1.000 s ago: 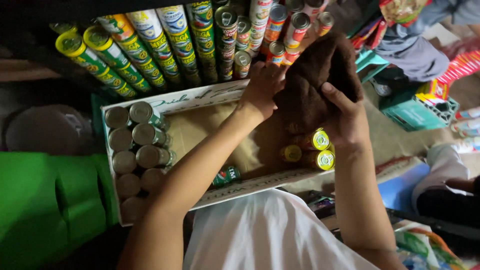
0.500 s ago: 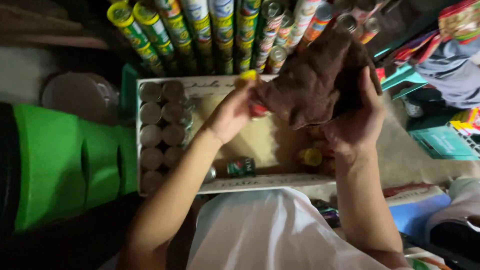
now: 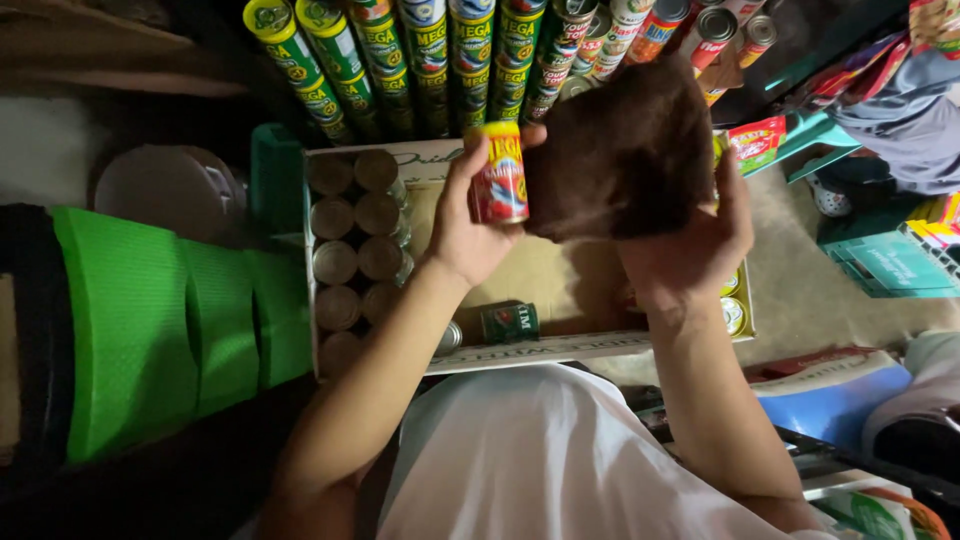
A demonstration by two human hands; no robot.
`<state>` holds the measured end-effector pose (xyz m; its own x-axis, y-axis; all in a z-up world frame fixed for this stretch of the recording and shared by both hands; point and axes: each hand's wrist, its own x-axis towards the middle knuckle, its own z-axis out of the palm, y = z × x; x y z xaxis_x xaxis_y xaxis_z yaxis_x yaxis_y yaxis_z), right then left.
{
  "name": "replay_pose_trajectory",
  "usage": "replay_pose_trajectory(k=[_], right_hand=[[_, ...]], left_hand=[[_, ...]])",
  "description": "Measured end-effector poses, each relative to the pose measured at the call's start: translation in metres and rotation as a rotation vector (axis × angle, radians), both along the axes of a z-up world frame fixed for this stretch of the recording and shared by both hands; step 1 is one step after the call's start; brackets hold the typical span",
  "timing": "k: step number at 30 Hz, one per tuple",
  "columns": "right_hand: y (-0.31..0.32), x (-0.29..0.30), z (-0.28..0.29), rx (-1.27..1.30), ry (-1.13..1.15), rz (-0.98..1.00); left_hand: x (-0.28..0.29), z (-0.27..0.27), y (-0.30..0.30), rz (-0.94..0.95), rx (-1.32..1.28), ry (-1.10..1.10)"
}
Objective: The recorder is cleaning individual cans of sardines with a cloth and placing them neatly onto shelves in a store aisle.
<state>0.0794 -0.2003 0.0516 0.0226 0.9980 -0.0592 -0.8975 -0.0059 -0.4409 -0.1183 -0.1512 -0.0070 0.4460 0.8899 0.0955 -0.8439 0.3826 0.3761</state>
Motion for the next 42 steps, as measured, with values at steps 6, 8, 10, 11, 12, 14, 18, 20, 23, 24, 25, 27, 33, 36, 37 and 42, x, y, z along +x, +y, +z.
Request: replay_pose_trajectory(k=[6,8,10,11,12,14,18,20,23,24,25,27,33,36,37,42], right_hand=[[-0.004,0.002,-0.049,-0.238,0.178,-0.143],[-0.009,-0.016,-0.052,-0.318,0.388,-0.063],[-0.019,-0.029,-0.068,-0.320,0.343,0.004],[-0.026,-0.037,-0.077,-0.330,0.295,0.074],[-0.031,-0.041,-0.080,-0.333,0.298,0.075],[-0.040,-0.050,-0.086,-0.348,0.411,0.293],[-0.047,-0.048,-0.098,-0.296,0.540,0.446],[-0.049,-0.045,-0.099,-0.319,0.550,0.460],[-0.041,-0.032,-0.079,-0.219,0.491,0.359],[-0.032,-0.023,-0.075,-0.223,0.493,0.364],[-0.023,-0.013,-0.070,-0.239,0.468,0.304],[-0.009,0.004,-0.064,-0.266,0.444,0.247],[0.016,0.014,-0.041,-0.196,0.242,-0.007],[0.020,0.030,-0.070,-0.295,0.045,0.018],[0.018,0.023,-0.062,-0.331,0.008,0.019],[0.021,0.004,-0.032,-0.352,-0.030,0.007]], left_hand=[[0.006,0.065,0.000,0.000,0.088,0.049],[0.018,0.083,0.000,-0.095,0.127,0.027],[0.034,0.085,0.001,-0.091,0.166,0.018],[0.041,0.085,-0.001,-0.082,0.197,0.007],[0.045,0.090,-0.003,-0.082,0.194,0.010],[0.053,0.100,-0.007,-0.025,0.068,0.153],[0.055,0.109,-0.010,-0.036,0.047,0.154],[0.052,0.110,-0.013,-0.075,0.069,0.113],[0.048,0.106,-0.028,0.018,0.055,0.093],[0.042,0.101,-0.031,0.023,0.052,0.095],[0.037,0.096,-0.035,0.031,0.067,0.088],[0.026,0.082,-0.044,0.044,0.071,0.082],[-0.014,0.048,-0.057,0.301,-0.152,0.374],[-0.031,0.042,-0.066,0.324,-0.191,0.418],[-0.033,0.042,-0.068,0.331,-0.192,0.438],[-0.044,0.033,-0.069,0.332,-0.189,0.459]])
